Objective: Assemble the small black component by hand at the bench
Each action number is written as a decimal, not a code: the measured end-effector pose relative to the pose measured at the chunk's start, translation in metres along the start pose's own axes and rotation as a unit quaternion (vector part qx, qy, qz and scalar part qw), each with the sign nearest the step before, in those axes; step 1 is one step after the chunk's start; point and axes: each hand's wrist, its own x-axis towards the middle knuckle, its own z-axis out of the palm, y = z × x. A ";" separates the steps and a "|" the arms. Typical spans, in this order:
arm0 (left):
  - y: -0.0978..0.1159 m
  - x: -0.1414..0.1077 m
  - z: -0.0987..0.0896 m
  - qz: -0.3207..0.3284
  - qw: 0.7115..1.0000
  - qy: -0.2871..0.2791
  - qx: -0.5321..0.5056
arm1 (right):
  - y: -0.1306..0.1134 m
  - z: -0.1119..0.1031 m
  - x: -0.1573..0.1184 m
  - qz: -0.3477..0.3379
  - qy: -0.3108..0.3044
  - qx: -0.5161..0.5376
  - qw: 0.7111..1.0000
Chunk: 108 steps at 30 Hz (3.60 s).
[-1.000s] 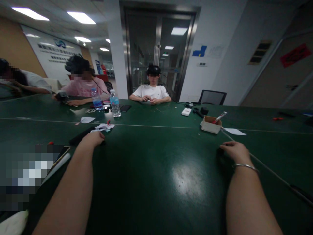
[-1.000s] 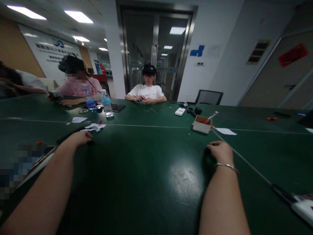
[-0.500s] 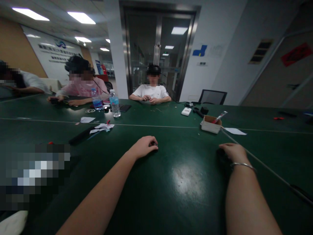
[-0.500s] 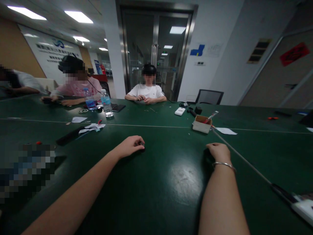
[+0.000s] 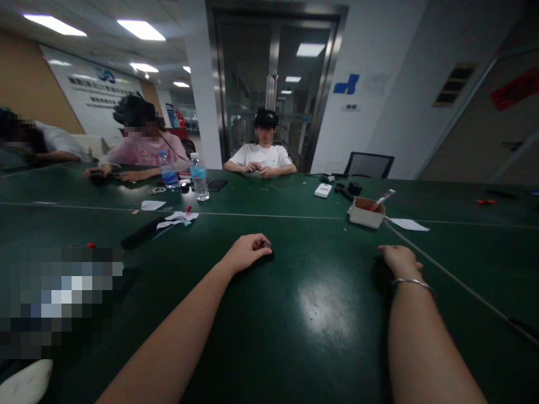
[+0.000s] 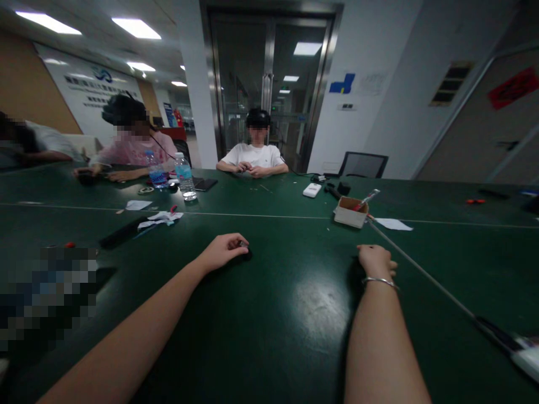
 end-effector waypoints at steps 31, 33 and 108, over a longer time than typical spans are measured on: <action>-0.006 0.000 0.007 0.001 0.997 0.069 -0.027 | -0.133 0.000 -0.112 -0.358 -0.047 0.214 0.908; -0.012 0.003 0.007 0.009 0.992 0.104 -0.067 | -0.145 0.025 -0.142 -0.313 -0.305 0.228 0.870; -0.009 -0.004 0.003 0.056 0.988 0.138 -0.034 | -0.118 0.104 -0.191 -0.268 -0.456 0.391 0.753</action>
